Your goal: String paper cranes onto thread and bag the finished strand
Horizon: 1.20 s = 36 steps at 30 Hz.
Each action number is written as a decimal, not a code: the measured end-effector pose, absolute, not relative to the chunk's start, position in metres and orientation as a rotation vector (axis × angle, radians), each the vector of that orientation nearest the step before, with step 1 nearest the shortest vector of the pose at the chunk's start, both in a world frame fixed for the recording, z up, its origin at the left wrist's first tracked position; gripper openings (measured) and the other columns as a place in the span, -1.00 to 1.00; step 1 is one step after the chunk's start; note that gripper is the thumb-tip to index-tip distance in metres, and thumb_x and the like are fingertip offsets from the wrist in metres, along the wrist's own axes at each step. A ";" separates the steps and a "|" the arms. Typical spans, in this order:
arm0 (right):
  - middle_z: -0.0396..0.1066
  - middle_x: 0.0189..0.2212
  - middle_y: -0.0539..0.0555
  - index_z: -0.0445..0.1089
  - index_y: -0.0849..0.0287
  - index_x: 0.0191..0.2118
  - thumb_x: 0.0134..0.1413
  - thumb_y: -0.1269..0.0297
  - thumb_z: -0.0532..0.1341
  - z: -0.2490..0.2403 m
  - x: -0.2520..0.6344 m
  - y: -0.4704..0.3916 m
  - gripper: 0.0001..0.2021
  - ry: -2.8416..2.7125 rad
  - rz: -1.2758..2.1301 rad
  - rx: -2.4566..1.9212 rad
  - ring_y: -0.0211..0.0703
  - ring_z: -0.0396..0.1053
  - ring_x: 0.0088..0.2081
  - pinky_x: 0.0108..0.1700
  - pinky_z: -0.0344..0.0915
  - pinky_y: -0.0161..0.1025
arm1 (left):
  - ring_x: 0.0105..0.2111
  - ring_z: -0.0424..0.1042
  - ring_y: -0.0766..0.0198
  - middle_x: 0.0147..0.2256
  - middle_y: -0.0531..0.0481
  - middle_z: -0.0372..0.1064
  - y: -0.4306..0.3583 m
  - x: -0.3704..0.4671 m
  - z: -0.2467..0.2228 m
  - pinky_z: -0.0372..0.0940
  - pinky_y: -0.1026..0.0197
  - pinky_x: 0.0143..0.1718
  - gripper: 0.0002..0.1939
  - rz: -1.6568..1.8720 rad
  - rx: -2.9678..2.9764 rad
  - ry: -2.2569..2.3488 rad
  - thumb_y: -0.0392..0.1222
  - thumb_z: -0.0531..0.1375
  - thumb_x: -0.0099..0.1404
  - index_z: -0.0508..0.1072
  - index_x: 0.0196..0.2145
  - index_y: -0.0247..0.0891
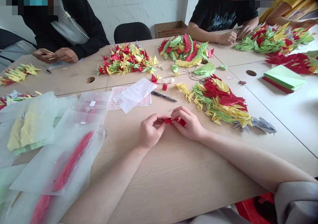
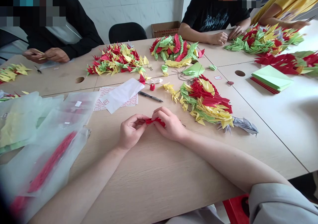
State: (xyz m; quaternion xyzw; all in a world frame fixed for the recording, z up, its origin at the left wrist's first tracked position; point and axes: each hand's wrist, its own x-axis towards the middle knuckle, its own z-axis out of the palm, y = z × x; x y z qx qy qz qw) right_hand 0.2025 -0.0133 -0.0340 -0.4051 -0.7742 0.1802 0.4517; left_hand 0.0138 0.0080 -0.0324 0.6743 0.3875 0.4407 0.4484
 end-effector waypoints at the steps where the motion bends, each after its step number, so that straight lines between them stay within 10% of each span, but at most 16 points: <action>1: 0.35 -0.22 0.11 0.31 0.11 -0.19 0.16 0.52 0.14 -0.034 0.203 -0.013 -0.83 -1.909 0.444 -1.004 -0.13 0.38 -0.17 -0.15 0.42 -0.16 | -0.30 0.52 0.27 -0.30 -0.04 0.53 0.008 0.014 -0.033 0.44 0.26 -0.19 -0.89 1.094 1.663 0.959 -0.34 0.26 0.20 0.54 -0.27 -0.27; 22: 0.35 -0.07 0.16 0.37 -0.01 0.08 0.28 0.51 0.03 -0.034 0.203 -0.015 -0.62 -2.064 0.323 -0.930 -0.12 0.40 -0.04 -0.03 0.43 -0.10 | -0.43 0.50 0.27 -0.43 -0.01 0.52 0.007 0.015 -0.035 0.44 0.25 -0.29 -0.97 1.063 1.763 1.052 -0.29 0.28 0.16 0.55 -0.39 -0.26; 36: 0.45 -0.35 0.05 0.39 0.12 -0.26 0.23 0.39 0.20 -0.028 0.202 -0.014 -0.96 -1.842 0.512 -1.040 -0.20 0.40 -0.31 -0.26 0.38 -0.24 | -0.35 0.51 0.28 -0.31 -0.05 0.52 0.009 0.012 -0.030 0.44 0.25 -0.25 -0.83 1.089 1.598 0.913 -0.22 0.32 0.21 0.51 -0.22 -0.26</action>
